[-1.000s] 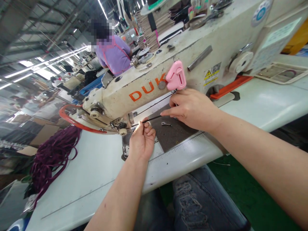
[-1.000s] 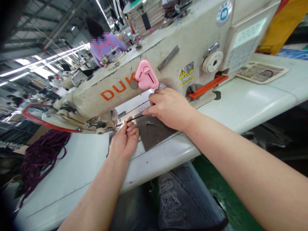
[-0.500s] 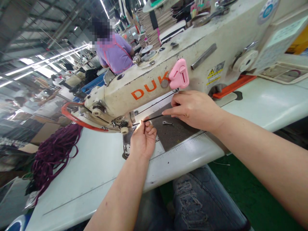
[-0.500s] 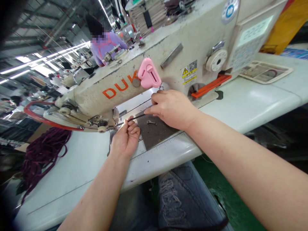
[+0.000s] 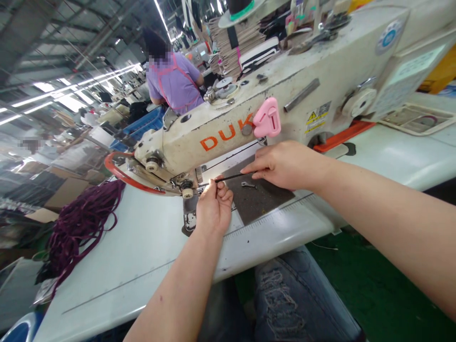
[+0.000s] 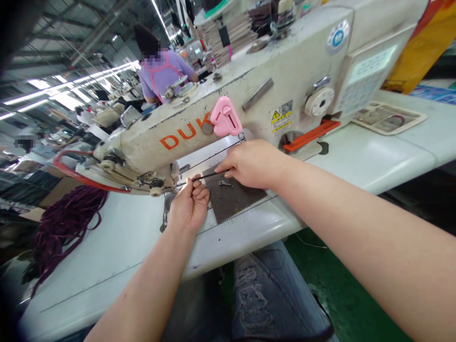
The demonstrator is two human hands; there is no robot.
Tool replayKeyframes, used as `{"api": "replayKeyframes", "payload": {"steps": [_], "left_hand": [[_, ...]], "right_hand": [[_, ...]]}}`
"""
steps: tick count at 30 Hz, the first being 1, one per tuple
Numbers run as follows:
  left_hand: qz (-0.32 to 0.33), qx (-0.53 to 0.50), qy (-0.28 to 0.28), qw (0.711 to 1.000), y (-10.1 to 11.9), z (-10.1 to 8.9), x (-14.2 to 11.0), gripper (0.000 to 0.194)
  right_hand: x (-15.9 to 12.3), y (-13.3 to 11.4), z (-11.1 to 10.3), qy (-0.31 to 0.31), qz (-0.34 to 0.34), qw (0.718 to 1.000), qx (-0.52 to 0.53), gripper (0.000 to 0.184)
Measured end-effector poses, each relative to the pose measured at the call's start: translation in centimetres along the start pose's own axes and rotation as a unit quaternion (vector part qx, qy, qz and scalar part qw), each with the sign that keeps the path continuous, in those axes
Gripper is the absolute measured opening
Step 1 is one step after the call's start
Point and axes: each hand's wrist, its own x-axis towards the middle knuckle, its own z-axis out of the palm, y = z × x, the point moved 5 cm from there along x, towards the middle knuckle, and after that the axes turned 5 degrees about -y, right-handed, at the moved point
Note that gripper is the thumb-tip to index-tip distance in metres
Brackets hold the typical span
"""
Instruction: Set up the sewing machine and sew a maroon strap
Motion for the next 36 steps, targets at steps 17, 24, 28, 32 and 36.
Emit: {"api": "replayKeyframes", "payload": {"steps": [17,24,28,32,36], "left_hand": [[-0.015,-0.012,-0.001,1.000,0.0,-0.1,0.2,0.028],[-0.010,-0.003,0.005,1.000,0.0,0.2,0.3,0.030],[-0.008,-0.003,0.005,1.000,-0.1,0.1,0.4,0.030],[-0.007,-0.009,0.008,1.000,-0.1,0.0,0.2,0.031],[-0.001,-0.011,0.021,1.000,-0.1,0.3,0.2,0.030]], "right_hand": [[-1.3,0.5,1.1,0.084,-0.068,0.993,-0.057,0.034],[-0.5,0.7,1.0,0.065,-0.064,0.993,-0.070,0.036],[-0.2,0.9,1.0,0.040,-0.044,0.997,-0.054,0.035],[0.3,1.0,0.7,0.003,0.002,1.000,-0.015,0.033],[0.8,1.1,0.3,-0.040,0.076,0.996,0.023,0.032]]}}
